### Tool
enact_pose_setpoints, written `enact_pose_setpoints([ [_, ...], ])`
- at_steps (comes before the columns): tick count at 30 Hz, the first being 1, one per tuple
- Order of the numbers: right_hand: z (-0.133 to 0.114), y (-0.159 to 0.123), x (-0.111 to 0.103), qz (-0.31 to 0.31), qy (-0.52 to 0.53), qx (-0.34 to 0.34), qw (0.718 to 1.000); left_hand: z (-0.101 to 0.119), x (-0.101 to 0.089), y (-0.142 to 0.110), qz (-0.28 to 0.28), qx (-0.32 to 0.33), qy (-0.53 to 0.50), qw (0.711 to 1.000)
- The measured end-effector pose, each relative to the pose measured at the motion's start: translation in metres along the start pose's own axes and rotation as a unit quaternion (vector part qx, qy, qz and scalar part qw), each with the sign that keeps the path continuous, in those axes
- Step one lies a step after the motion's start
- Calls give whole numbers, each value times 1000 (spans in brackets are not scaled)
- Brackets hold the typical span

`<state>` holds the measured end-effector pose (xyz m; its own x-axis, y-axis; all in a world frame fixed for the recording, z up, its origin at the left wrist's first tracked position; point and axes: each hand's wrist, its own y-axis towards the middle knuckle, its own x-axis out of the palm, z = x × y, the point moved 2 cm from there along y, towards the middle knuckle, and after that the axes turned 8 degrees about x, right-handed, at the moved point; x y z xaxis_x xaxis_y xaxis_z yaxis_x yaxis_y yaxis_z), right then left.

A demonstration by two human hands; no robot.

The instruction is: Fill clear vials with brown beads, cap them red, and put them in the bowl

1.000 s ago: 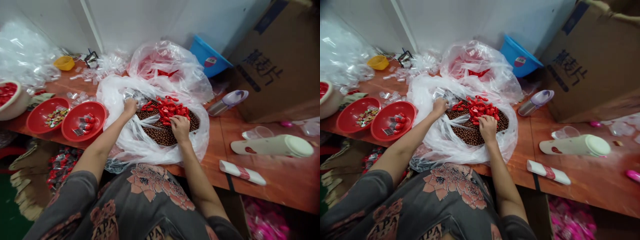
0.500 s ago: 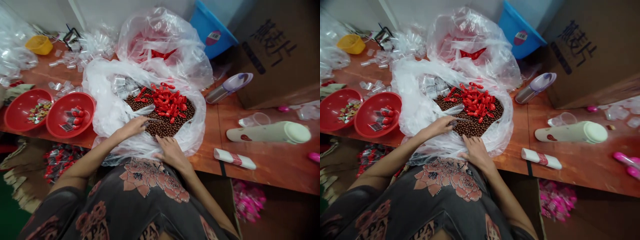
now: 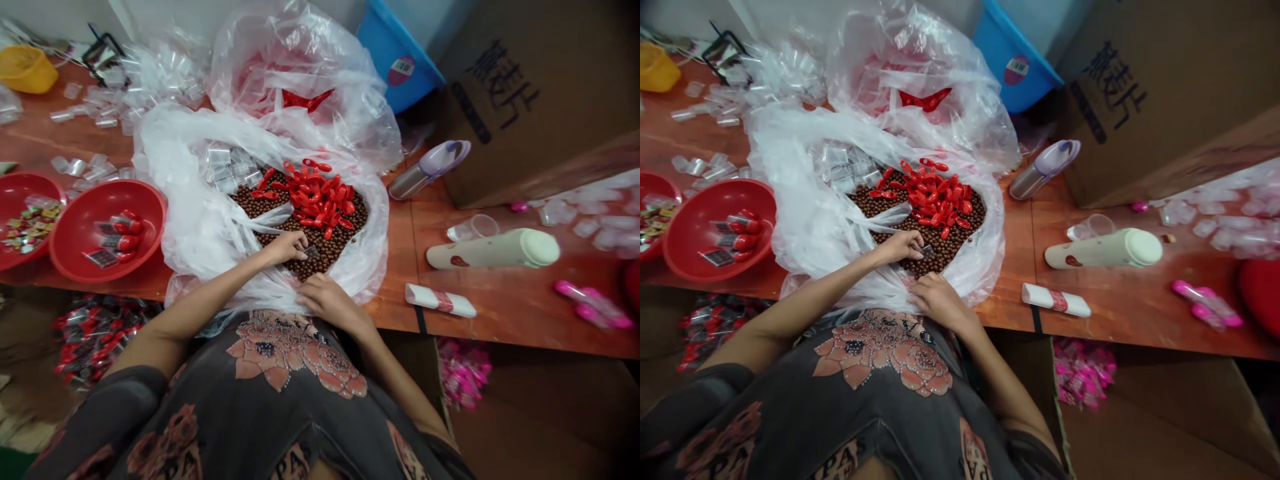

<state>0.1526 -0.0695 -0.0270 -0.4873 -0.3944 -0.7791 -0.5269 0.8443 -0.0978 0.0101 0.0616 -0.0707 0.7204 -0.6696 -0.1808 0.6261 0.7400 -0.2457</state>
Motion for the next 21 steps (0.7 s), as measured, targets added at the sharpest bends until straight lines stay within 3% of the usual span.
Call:
enact_pose_setpoints([
  [3, 19, -1, -16, 72, 77, 41, 994, -4, 13, 4, 45, 19, -49, 998],
  [6, 49, 3, -39, 194, 95, 157, 964, -6, 18, 4, 76, 10, -92, 993],
  [8, 68, 13, -51, 242, 73, 226, 941, -6, 20, 4, 89, 1, -120, 989],
  [12, 90, 45, -60, 247, 10, 282, 927, -6, 21, 1, 105, 0, -178, 978],
  [16, 91, 71, -57, 225, -57, 305, 924, -10, 17, -2, 116, -4, -234, 965],
  [21, 89, 80, -45, 199, -31, 305, 931, -15, 10, -7, 123, -8, -303, 945],
])
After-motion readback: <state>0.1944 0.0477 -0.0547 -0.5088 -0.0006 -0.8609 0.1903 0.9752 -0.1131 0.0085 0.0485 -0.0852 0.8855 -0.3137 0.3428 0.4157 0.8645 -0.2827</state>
